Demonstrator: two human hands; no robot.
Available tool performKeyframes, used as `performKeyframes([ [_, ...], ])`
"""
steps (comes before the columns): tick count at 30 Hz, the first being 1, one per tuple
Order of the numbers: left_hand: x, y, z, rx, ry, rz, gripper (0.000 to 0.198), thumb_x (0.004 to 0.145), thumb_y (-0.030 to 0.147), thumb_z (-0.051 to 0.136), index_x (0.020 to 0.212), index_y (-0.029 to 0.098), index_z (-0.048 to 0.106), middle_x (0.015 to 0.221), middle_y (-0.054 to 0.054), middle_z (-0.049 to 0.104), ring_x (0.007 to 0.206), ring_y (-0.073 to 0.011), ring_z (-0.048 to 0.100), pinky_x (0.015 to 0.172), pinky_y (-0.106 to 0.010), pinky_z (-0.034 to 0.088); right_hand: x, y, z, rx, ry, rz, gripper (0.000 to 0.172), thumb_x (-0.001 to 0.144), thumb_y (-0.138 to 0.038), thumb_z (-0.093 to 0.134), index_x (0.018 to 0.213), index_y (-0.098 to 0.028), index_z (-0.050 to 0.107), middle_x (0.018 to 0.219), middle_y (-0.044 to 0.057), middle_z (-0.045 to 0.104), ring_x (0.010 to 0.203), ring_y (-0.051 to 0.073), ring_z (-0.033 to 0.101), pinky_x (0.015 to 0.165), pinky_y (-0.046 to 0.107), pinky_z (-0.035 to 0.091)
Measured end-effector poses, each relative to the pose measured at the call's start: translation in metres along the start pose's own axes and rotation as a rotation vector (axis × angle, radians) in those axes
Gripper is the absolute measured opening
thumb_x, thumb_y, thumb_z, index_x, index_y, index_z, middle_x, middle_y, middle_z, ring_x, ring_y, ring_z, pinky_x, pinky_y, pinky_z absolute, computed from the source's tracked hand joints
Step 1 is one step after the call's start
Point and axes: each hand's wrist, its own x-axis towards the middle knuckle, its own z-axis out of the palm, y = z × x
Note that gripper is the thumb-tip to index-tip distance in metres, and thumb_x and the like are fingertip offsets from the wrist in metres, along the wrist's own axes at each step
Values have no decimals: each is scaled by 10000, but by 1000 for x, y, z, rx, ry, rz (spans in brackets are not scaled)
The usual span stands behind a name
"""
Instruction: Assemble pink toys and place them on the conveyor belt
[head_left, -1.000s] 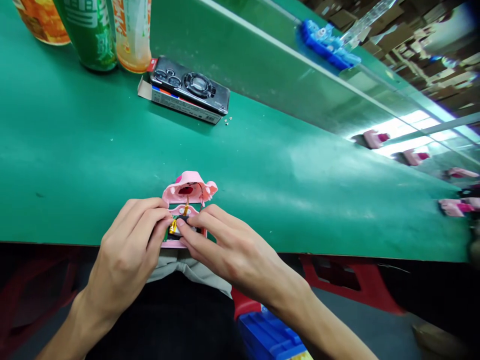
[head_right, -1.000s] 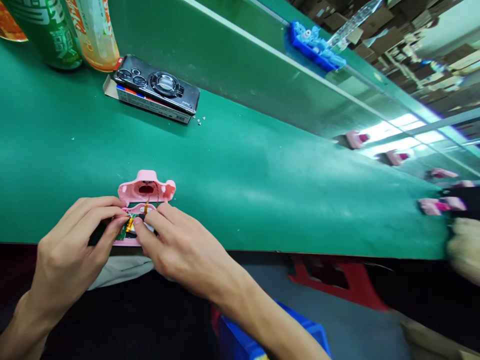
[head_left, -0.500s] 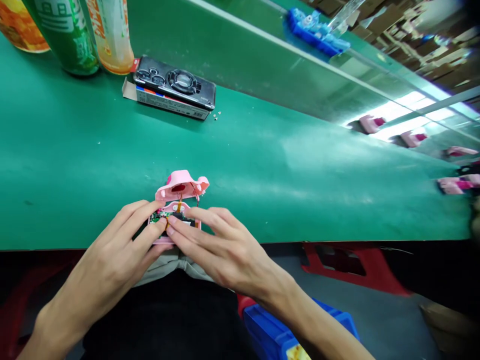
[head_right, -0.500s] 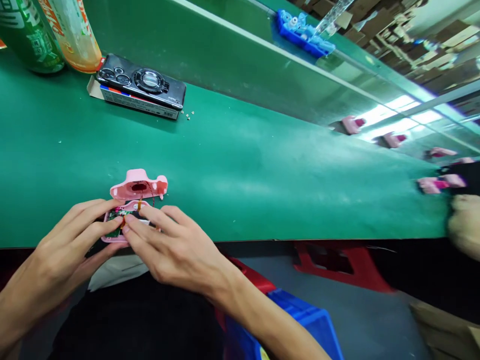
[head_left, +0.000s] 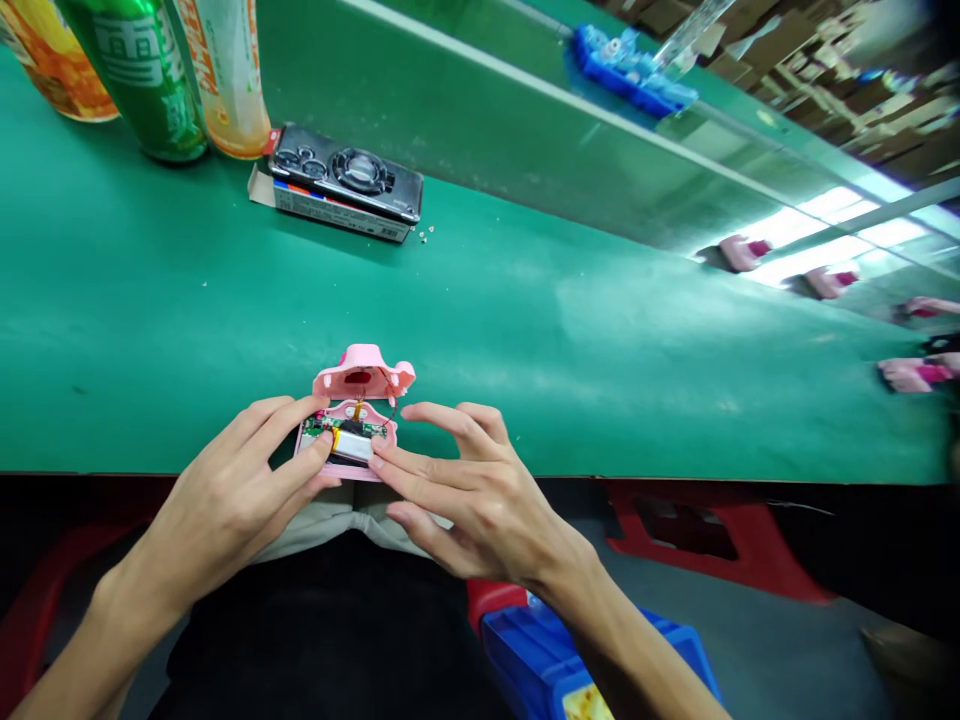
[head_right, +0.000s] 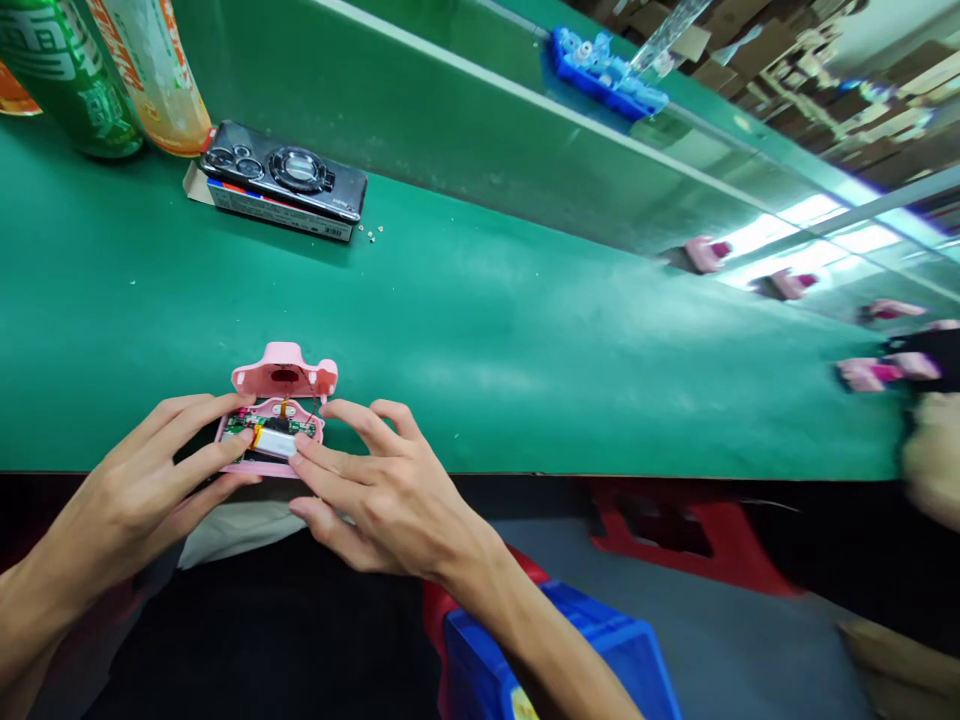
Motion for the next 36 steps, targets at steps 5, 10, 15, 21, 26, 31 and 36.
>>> performKeyframes([
  [5,-4,1,11,102,88,27,231,925,177,696,1129,109,614,1266,-212,658,1096,-338,629,893,-481,589,24,35,-21,193,328,454,464,1051,-474,485,780,-221,765,747,35,773,712,198,691,698,366,529],
  [10,-4,2,11,205,87,74,276,910,215,721,1150,138,610,1251,-218,662,1087,-361,645,867,-501,578,134,69,-24,198,-631,635,676,906,-756,565,587,-173,692,522,33,594,528,148,567,589,306,436],
  [15,-6,-6,13,195,90,78,262,895,110,694,1148,129,627,1244,-233,653,1129,-386,633,873,-512,566,210,61,-17,50,-1051,606,480,782,-570,836,617,-139,704,629,46,560,745,218,628,673,316,436],
  [21,-13,-3,23,-54,260,-44,367,850,122,758,1187,190,630,1237,-146,664,1228,-329,616,1023,-472,520,199,53,-29,163,-1106,481,386,782,-503,849,666,-148,750,604,28,613,596,135,544,567,256,365],
  [26,0,24,23,-711,708,-428,455,837,185,784,1255,255,620,1258,-51,644,1205,-199,637,980,-272,549,165,46,-65,367,-815,397,318,924,-418,713,748,-156,753,689,-8,665,590,96,503,550,241,369],
  [31,31,38,16,-1258,845,-765,388,961,445,627,1285,235,659,1248,-78,691,1074,-213,698,885,-307,603,135,38,-69,526,-463,111,198,899,-324,750,974,-141,732,939,6,729,796,112,597,700,217,446],
  [36,45,38,15,-1450,758,-875,505,955,586,584,1330,252,636,1315,-110,685,1103,-270,711,802,-350,636,123,38,-65,560,-399,18,230,885,-248,745,1085,-136,719,1030,34,729,841,127,608,738,227,479],
])
